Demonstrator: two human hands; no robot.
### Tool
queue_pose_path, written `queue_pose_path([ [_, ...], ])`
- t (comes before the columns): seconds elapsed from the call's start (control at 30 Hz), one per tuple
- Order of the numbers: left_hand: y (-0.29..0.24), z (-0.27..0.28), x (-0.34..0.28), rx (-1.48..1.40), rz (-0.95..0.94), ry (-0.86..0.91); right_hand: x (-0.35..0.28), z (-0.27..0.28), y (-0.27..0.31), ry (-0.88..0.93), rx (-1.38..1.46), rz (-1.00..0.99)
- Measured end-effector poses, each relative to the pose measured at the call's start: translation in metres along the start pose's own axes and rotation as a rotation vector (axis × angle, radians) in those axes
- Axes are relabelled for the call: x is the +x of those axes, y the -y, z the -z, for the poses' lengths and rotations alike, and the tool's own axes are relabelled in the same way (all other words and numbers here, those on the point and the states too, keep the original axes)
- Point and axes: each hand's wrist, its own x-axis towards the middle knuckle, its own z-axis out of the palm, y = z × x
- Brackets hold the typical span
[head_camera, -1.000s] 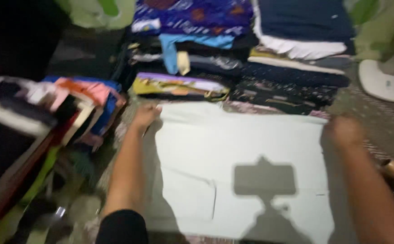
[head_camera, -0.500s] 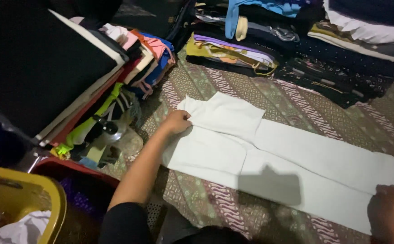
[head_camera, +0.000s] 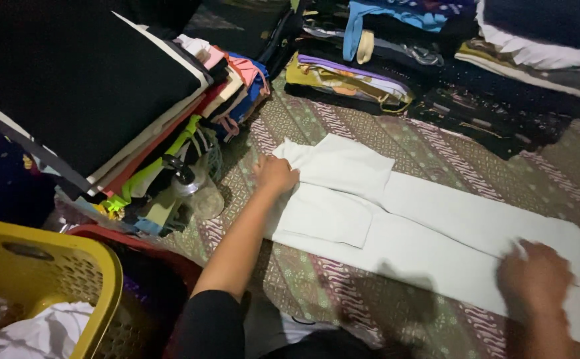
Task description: The person irons a white shirt on a patterned table using a traditional charcoal iron. They smooth the fabric, iron the sleeves and body, and then fold the shirt into a neat rectangle.
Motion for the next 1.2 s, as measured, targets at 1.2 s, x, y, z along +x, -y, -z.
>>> queue_pose_path([
  [1.2,-0.01,0.043,0.011,-0.388,0.091,-0.031,-0.021,-0.054,0.139,0.188,0.618,0.318],
])
